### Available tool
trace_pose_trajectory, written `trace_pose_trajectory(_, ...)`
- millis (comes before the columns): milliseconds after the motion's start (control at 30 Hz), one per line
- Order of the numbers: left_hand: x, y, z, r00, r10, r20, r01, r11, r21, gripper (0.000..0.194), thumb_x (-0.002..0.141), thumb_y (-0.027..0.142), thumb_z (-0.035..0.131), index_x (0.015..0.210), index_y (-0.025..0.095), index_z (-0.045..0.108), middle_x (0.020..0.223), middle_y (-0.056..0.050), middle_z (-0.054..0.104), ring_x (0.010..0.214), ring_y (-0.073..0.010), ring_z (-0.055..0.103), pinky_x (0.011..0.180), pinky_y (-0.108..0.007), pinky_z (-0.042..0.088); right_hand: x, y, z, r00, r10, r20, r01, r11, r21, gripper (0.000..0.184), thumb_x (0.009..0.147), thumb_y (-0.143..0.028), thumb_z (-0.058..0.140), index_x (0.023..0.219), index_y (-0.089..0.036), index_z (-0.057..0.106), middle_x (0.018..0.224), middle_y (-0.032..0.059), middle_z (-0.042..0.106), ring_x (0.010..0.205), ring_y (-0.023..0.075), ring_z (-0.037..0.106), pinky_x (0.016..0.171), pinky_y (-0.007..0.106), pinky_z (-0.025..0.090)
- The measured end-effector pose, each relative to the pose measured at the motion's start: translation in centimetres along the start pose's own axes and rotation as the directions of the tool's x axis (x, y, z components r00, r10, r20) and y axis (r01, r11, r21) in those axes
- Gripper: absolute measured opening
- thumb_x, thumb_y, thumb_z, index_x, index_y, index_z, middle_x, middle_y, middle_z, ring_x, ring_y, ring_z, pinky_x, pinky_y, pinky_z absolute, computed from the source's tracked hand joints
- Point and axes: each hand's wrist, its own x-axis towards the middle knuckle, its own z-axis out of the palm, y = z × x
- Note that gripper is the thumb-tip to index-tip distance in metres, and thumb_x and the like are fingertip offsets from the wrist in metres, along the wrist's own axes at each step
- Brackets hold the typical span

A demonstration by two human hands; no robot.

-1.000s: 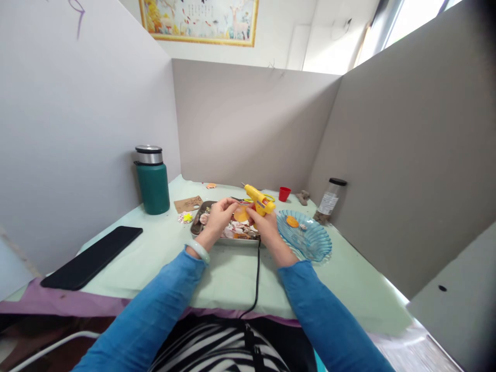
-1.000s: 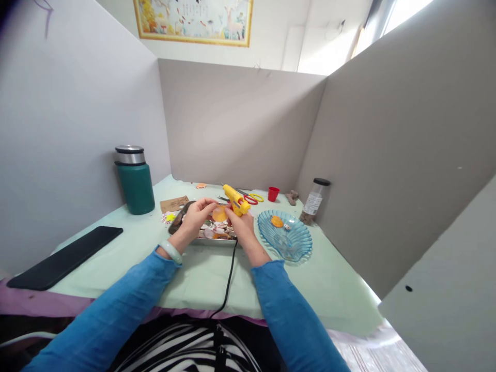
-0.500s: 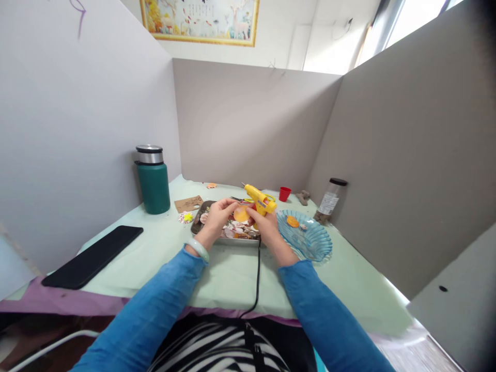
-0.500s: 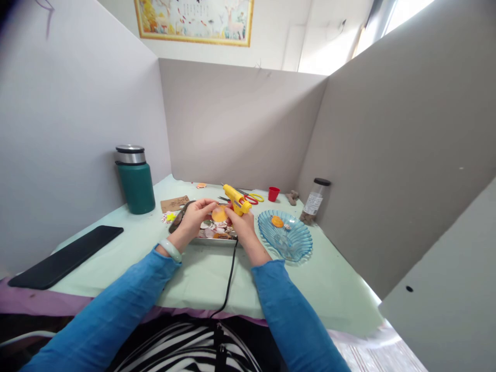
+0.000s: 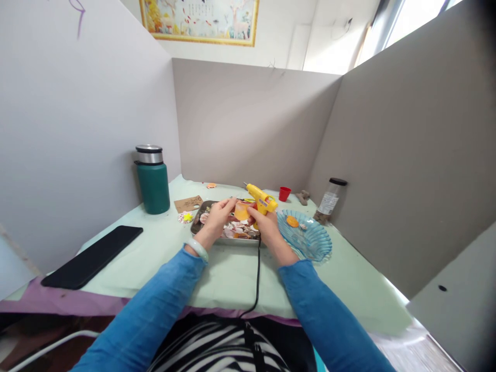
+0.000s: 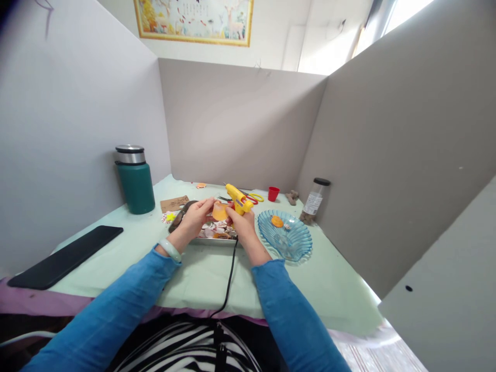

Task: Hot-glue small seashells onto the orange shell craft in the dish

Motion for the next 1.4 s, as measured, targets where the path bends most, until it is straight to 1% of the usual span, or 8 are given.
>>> trace_pose_trajectory(167, 0.1, -0.2, -0.1, 1.0, 0.009, 0.003, -0.009, 1.0, 0.029, 0.043, 0.068, 0.047, 0.077, 0.093, 0.014, 0.069, 0.088, -0.007, 0.071, 0.073, -0.0147, 0.065, 0.059, -0.022, 0.05, 0.1, 0.1, 0.0, 1.0, -0.007, 0.008, 0.007, 1.0, -0.002, 0.031, 0.061, -0.035, 0.074, 0.082, -0.016, 0.063, 0.054, -0.0034, 0.059, 0.046, 0.0109, 0.052, 0.047, 0.024, 0.046)
trace_pose_trajectory(333, 0.3, -0.6, -0.3, 0.999, 0.028, -0.025, -0.027, 0.999, 0.039, 0.042, 0.071, 0.049, 0.074, 0.095, 0.014, 0.07, 0.089, -0.006, 0.071, 0.072, -0.014, 0.065, 0.062, -0.023, 0.051, 0.1, 0.1, 0.0, 1.0, -0.002, 0.007, 0.002, 1.0, -0.019, 0.03, 0.062, -0.036, 0.073, 0.083, -0.017, 0.064, 0.054, -0.0037, 0.059, 0.046, 0.0113, 0.052, 0.048, 0.025, 0.046)
trace_pose_trajectory(567, 0.3, -0.4, -0.5, 0.999, 0.026, -0.046, -0.024, 0.999, 0.043, 0.039, 0.067, 0.047, 0.077, 0.086, 0.014, 0.07, 0.078, -0.004, 0.069, 0.068, -0.0143, 0.063, 0.061, -0.024, 0.051, 0.0, 0.0, -0.1, 1.0, 0.003, 0.031, -0.003, 1.0, -0.013, 0.027, 0.062, -0.034, 0.073, 0.082, -0.018, 0.063, 0.054, -0.0043, 0.058, 0.048, 0.0112, 0.051, 0.049, 0.024, 0.046)
trace_pose_trajectory(833, 0.4, -0.3, -0.7, 0.999, 0.036, -0.02, -0.035, 0.998, 0.054, 0.039, 0.066, 0.046, 0.078, 0.087, 0.014, 0.073, 0.083, -0.006, 0.071, 0.071, -0.0151, 0.064, 0.059, -0.024, 0.049, 0.2, 0.4, -0.2, 0.999, -0.022, 0.027, 0.022, 1.0, -0.02, 0.028, 0.064, -0.035, 0.073, 0.083, -0.017, 0.065, 0.055, -0.0038, 0.059, 0.047, 0.0111, 0.052, 0.049, 0.024, 0.046)
trace_pose_trajectory(1000, 0.5, -0.4, -0.8, 0.997, 0.052, -0.048, -0.048, 0.996, 0.08, 0.038, 0.065, 0.046, 0.078, 0.086, 0.014, 0.073, 0.081, -0.006, 0.071, 0.069, -0.0149, 0.063, 0.058, -0.024, 0.049, 0.2, 0.5, -0.4, 0.998, -0.031, 0.05, 0.034, 0.997, -0.069, 0.029, 0.065, -0.038, 0.074, 0.084, -0.017, 0.066, 0.055, -0.0033, 0.059, 0.049, 0.0116, 0.053, 0.049, 0.024, 0.046)
trace_pose_trajectory(1133, 0.4, -0.3, -0.6, 0.995, 0.076, -0.06, -0.067, 0.989, 0.134, 0.037, 0.064, 0.046, 0.078, 0.081, 0.014, 0.073, 0.074, -0.005, 0.07, 0.065, -0.0147, 0.06, 0.058, -0.025, 0.048, 0.2, 0.5, -0.5, 0.997, -0.056, 0.048, 0.062, 0.988, -0.142, 0.034, 0.069, -0.046, 0.073, 0.086, -0.018, 0.067, 0.055, -0.0038, 0.058, 0.047, 0.0109, 0.051, 0.046, 0.023, 0.043)
trace_pose_trajectory(1300, 0.3, -0.4, -0.4, 0.992, 0.127, 0.014, -0.126, 0.952, 0.279, 0.032, 0.069, 0.045, 0.073, 0.078, 0.015, 0.075, 0.071, -0.004, 0.069, 0.061, -0.0143, 0.057, 0.056, -0.024, 0.044, 0.3, 0.5, -0.8, 0.998, -0.065, 0.027, 0.069, 0.975, -0.213, 0.037, 0.07, -0.049, 0.073, 0.091, -0.019, 0.068, 0.073, -0.0002, 0.067, 0.057, 0.0131, 0.058, 0.051, 0.024, 0.046)
trace_pose_trajectory(1400, 0.4, -0.5, -0.4, 0.989, 0.146, 0.037, -0.15, 0.932, 0.331, 0.031, 0.071, 0.045, 0.071, 0.078, 0.015, 0.076, 0.068, -0.004, 0.068, 0.06, -0.0147, 0.056, 0.055, -0.025, 0.043, 0.5, 1.1, -0.9, 0.995, -0.097, 0.009, 0.097, 0.969, -0.226, 0.036, 0.068, -0.048, 0.075, 0.091, -0.02, 0.069, 0.085, 0.0022, 0.071, 0.074, 0.0177, 0.065, 0.064, 0.027, 0.051)
